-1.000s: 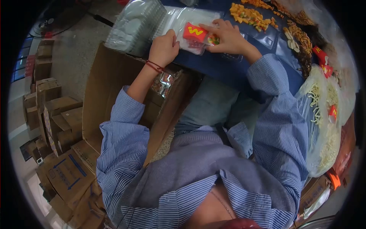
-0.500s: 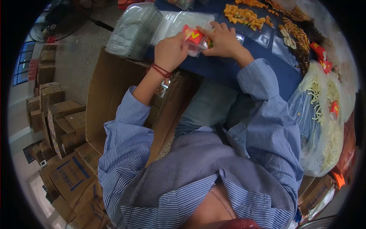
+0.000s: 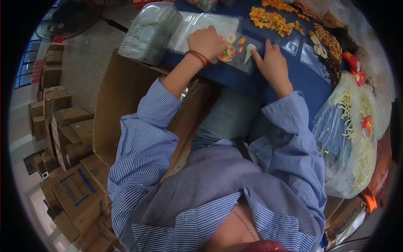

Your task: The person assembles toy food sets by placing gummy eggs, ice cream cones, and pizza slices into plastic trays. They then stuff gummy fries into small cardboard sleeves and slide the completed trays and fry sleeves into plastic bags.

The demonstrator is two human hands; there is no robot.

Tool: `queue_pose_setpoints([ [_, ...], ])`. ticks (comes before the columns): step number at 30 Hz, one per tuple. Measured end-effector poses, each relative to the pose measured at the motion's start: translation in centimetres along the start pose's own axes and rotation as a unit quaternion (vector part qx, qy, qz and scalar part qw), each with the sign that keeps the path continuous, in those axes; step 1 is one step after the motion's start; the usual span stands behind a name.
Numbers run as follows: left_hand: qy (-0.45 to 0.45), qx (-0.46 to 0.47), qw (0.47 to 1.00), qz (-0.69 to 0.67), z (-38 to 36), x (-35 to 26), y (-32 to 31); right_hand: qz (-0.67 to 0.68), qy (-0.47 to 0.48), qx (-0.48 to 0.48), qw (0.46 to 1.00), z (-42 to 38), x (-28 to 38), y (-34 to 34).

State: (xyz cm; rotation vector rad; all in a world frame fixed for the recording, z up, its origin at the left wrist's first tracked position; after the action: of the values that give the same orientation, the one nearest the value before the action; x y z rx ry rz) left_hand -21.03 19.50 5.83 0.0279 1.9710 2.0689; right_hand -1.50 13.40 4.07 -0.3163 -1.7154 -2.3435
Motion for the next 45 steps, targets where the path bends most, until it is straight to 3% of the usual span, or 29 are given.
queue_pose_setpoints([
  [2,0.004,-0.009,1.000,0.001,2.1,-0.9,-2.4,0.072,0.022,0.125,0.989,-1.2,-1.5,-3.0],
  [3,-0.022,-0.015,1.000,-0.002,2.6,-1.7,-3.1,0.070,0.024,0.123,0.990,-1.6,-1.2,-3.0],
  [4,-0.050,-0.020,0.999,-0.006,2.7,-2.7,-3.1,0.270,-0.072,0.138,0.950,-2.3,-1.1,-3.2],
  [5,-0.051,-0.021,0.998,-0.007,2.3,-3.4,-3.3,0.457,-0.164,0.147,0.862,-3.2,-1.0,-3.9],
  [6,-0.094,-0.028,0.995,-0.014,1.1,-4.8,-2.7,0.456,-0.164,0.146,0.862,-3.7,-0.7,-4.3],
  [8,-0.136,-0.039,0.990,-0.021,-1.2,-7.0,-0.9,0.588,-0.211,0.131,0.770,-4.6,-0.4,-5.2],
  [9,-0.111,-0.033,0.992,-0.056,-2.2,-7.6,0.3,0.587,-0.208,0.130,0.771,-4.9,0.1,-4.9],
  [11,-0.088,-0.027,0.992,-0.091,-4.5,-8.5,1.9,0.633,-0.140,0.015,0.762,-5.7,0.9,-2.4],
  [12,-0.148,-0.064,0.970,-0.180,-5.9,-9.3,3.0,0.633,-0.140,0.014,0.761,-6.3,0.9,-1.9],
  [13,-0.207,-0.100,0.936,-0.267,-7.6,-9.9,4.2,0.486,-0.042,-0.104,0.867,-6.5,1.2,1.0],
  [14,-0.208,-0.099,0.935,-0.268,-9.4,-10.0,4.7,0.311,0.058,-0.214,0.924,-7.3,2.2,3.8],
  [15,-0.247,-0.124,0.893,-0.355,-11.6,-10.0,5.8,0.215,0.118,-0.231,0.942,-7.6,2.7,6.5],
  [16,-0.280,-0.146,0.841,-0.438,-13.6,-9.8,6.7,0.213,0.117,-0.229,0.943,-7.8,2.3,8.2],
  [17,-0.278,-0.144,0.841,-0.441,-15.4,-9.5,6.3,0.087,0.209,-0.228,0.947,-8.5,3.3,9.5],
  [18,-0.182,-0.061,0.801,-0.567,-16.6,-8.2,4.1,-0.040,0.296,-0.221,0.928,-9.7,4.1,9.8],
  [19,-0.081,0.025,0.734,-0.673,-17.7,-7.0,1.3,-0.091,0.326,-0.139,0.931,-10.6,4.0,8.7],
  [20,-0.080,0.026,0.733,-0.675,-18.9,-6.2,-0.8,-0.092,0.325,-0.137,0.931,-11.3,3.9,8.1],
  [22,0.150,0.153,0.596,-0.774,-21.3,-4.4,-7.2,-0.046,0.374,0.014,0.926,-12.6,4.4,5.3],
  [26,0.179,0.181,0.578,-0.775,-23.0,-3.1,-10.1,-0.003,0.424,0.038,0.905,-12.2,6.5,3.2],
  [28,0.102,0.220,0.626,-0.742,-22.2,-2.6,-10.4,-0.005,0.420,0.040,0.907,-11.4,6.8,1.4],
  [32,0.060,0.288,0.616,-0.731,-21.3,-2.0,-10.9,-0.045,0.364,0.022,0.930,-9.3,7.3,-0.9],
  [34,0.111,0.257,0.681,-0.676,-20.8,-0.6,-10.4,-0.012,0.360,0.011,0.933,-9.1,7.4,0.0],
  [35,0.149,0.240,0.661,-0.695,-20.9,0.1,-10.4,0.045,0.338,-0.019,0.940,-8.9,6.8,1.4],
  [37,0.141,0.209,0.666,-0.702,-20.9,1.1,-10.3,0.137,0.267,-0.049,0.953,-9.6,5.2,2.7],
  [38,0.125,0.178,0.675,-0.706,-20.9,1.4,-10.0,0.135,0.267,-0.041,0.953,-10.9,5.5,2.8],
  [40,0.136,0.169,0.662,-0.717,-21.0,1.1,-9.3,0.168,0.307,0.063,0.935,-13.1,7.3,1.8],
  [42,0.143,0.160,0.655,-0.724,-21.1,1.0,-9.1,0.156,0.325,0.064,0.931,-13.6,8.7,1.1],
  [45,0.110,0.088,0.701,-0.699,-20.6,1.7,-8.3,0.146,0.320,0.070,0.933,-13.4,9.6,0.5],
])
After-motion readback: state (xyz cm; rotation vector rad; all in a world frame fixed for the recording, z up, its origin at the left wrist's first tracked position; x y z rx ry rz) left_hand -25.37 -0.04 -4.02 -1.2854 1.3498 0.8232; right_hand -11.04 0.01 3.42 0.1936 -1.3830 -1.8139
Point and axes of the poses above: each hand's wrist, its own z-axis towards the middle knuckle, its own y-axis out of the back of the hand, x = y × z, the point moved 6 cm from there along z, towards the middle knuckle, and after that the axes turned 7 degrees about -z, right-handed, at the moved point
